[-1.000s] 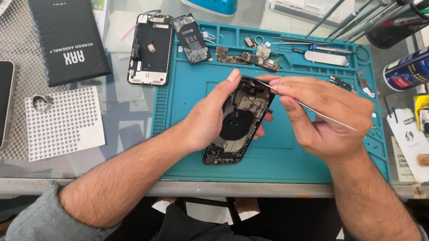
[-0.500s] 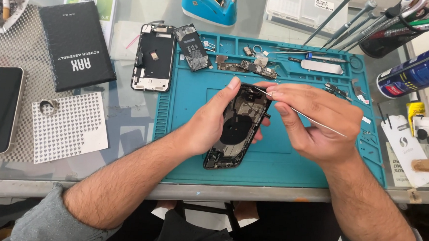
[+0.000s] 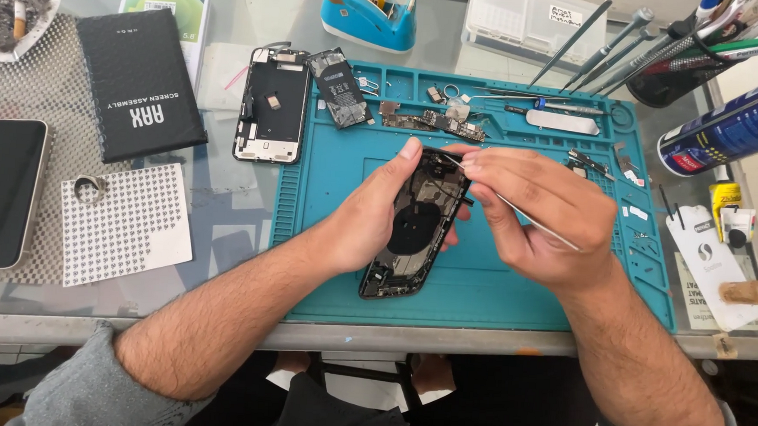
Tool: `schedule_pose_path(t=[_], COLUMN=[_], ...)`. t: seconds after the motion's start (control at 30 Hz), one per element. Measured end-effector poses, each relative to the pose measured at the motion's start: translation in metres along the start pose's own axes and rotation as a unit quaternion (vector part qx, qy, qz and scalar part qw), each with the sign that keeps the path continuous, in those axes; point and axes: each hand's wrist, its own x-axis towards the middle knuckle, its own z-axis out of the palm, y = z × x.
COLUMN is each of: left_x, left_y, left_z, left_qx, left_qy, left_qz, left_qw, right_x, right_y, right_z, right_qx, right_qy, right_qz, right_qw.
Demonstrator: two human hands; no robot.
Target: Cleaning adhesive residue from the internal frame of a smartphone using a precision metal tool.
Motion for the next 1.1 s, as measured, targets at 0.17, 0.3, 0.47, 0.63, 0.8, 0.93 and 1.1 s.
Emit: schedule_pose_path(t=[0.17, 0.3, 0.47, 0.63, 0.8, 0.93, 1.1], left_x=[-0.003, -0.003, -0.001, 0.003, 0.01, 0.011, 0.015], left_y=[0.008, 0.009, 0.005, -0.004, -0.021, -0.02, -0.021], left_z=[0.006, 0.008, 0.006, -0.001, -0.018, -0.02, -0.025], left_qx=[0.039, 0.036, 0.041, 0.004, -0.137, -0.146, -0.185], left_qy=[0.026, 0.045, 0.033, 0.001, -0.053, -0.05, -0.025], left_qz=[-0.016, -0.04, -0.026, -0.024, 0.011, 0.008, -0.026], left_qw=[0.999, 0.998, 0.998, 1.0, 0.989, 0.988, 0.982], right_x=[-0.001, -0.004, -0.003, -0.006, -0.012, -0.013, -0.104], right_y=[-0.001, 0.004, 0.005, 0.004, 0.012, -0.02, -0.092], right_z=[-0.004, -0.009, -0.011, -0.007, -0.003, -0.023, -0.04], right_qx=[0.03, 0.065, 0.046, 0.016, 0.057, 0.069, 0.258], right_qy=[-0.014, -0.03, -0.026, 0.015, 0.111, 0.113, -0.234], right_qz=[0.048, 0.046, 0.036, 0.028, 0.06, 0.139, 0.285], right_qw=[0.998, 0.996, 0.998, 0.999, 0.99, 0.981, 0.893])
